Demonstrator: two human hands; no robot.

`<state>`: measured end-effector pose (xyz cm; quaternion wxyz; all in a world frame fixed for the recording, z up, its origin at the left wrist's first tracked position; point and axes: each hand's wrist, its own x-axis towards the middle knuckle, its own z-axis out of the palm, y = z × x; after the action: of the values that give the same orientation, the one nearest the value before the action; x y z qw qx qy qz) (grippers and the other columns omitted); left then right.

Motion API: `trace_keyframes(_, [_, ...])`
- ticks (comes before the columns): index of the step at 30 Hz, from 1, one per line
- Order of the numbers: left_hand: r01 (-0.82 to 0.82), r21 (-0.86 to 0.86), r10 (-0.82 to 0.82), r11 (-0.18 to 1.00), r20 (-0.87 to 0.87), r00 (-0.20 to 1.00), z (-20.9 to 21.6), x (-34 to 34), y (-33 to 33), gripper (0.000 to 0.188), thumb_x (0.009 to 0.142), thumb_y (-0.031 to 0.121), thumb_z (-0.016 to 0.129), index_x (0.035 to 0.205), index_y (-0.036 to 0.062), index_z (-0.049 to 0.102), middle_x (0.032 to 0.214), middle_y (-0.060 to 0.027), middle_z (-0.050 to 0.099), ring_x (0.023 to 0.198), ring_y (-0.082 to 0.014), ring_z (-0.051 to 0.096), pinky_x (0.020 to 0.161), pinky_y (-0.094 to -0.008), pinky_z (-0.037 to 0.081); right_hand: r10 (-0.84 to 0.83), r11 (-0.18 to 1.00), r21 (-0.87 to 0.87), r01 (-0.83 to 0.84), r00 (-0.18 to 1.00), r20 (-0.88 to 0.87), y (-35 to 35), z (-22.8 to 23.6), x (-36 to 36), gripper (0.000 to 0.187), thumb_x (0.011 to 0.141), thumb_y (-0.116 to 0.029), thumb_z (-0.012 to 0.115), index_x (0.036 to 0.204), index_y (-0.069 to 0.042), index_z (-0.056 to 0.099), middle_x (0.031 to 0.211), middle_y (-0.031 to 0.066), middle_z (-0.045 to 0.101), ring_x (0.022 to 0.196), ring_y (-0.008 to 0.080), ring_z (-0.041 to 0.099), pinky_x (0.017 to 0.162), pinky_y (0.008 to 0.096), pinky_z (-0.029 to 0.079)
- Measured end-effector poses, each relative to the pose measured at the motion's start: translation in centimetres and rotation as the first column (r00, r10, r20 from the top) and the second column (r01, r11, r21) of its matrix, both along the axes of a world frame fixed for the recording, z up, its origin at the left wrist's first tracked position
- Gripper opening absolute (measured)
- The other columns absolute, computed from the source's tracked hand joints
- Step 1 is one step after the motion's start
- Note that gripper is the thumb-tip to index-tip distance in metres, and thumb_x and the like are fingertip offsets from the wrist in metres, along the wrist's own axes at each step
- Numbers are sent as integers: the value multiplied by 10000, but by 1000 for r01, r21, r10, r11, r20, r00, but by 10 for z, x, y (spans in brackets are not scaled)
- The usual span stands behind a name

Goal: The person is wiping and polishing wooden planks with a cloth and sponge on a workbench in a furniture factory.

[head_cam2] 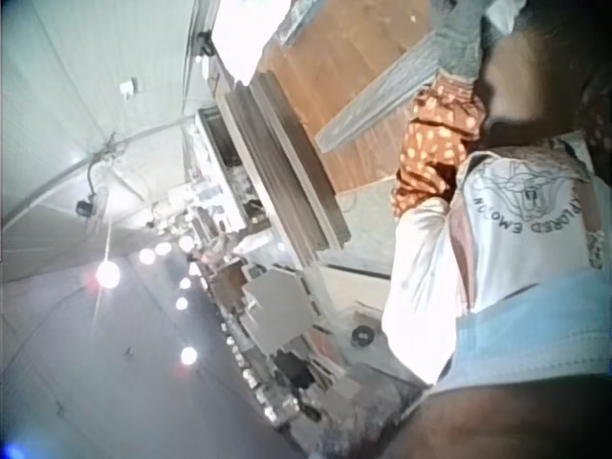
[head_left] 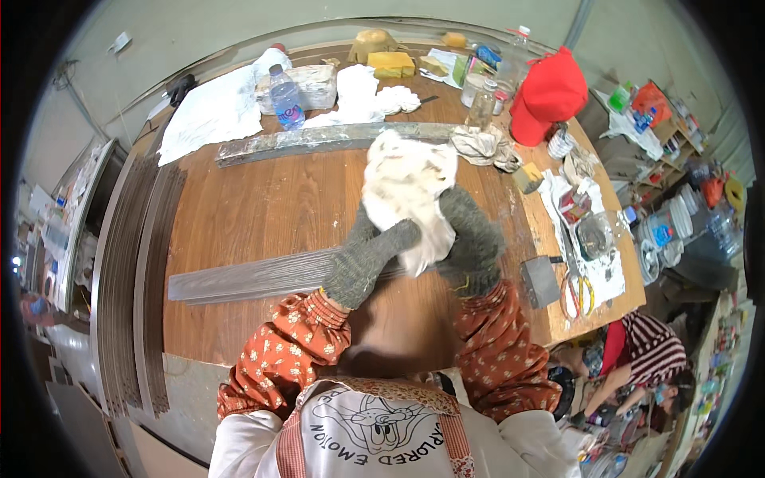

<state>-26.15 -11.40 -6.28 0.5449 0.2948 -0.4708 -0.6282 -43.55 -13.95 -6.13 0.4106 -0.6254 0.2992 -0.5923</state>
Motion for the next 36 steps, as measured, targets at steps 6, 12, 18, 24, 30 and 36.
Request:
trace_keyframes(6, [-110,140,65,984,291,954,-23,33,-15,563,902,238,704,1345,-27,481,1156,-101,623,1064,-186,587,973,-317,463,-345,818,-566,-101,703,-622,-33,38,-15,477,981,-166,524,1415,5,420,1386,173,506,1299,277,481,1116,372,352])
trace_keyframes(12, [-116,106,119,988,-22,993,14,-9,-10,606,882,225,718,1357,-53,463,1178,-138,644,1078,-198,616,988,-326,475,-140,967,242,83,963,230,-47,-50,11,323,819,-182,702,1109,-44,665,1109,159,660,1043,342,641,939,394,508])
trace_keyframes(18, [-124,151,155,981,-216,964,34,2,-16,423,856,103,658,1232,-69,569,1134,-171,673,998,-253,682,895,-364,556,257,953,201,-227,957,-134,-61,-44,-37,364,994,-173,467,1303,13,522,1251,166,622,1156,251,607,1028,385,465])
trace_keyframes(24, [-63,68,80,996,-269,960,50,-4,-29,435,765,25,679,1183,-65,602,1097,-153,691,993,-248,685,890,-367,560,495,531,223,-818,513,701,-45,14,3,608,1016,-357,478,1508,-49,298,1495,147,421,1341,277,455,1144,430,370])
trace_keyframes(30, [-90,-60,56,994,-424,904,88,-23,-54,454,746,34,707,1183,-46,611,1099,-149,690,993,-243,686,895,-393,572,442,351,231,-907,379,813,-76,-60,-8,709,986,-559,436,1501,-82,334,1480,106,457,1304,258,495,1082,421,435])
trace_keyframes(36, [-165,93,175,982,-108,979,90,-12,-72,413,812,79,733,1195,-16,610,1120,-124,677,995,-217,675,882,-348,557,390,435,269,-859,450,803,-74,10,2,618,953,-383,571,1444,-47,404,1342,109,569,1179,226,579,956,384,507])
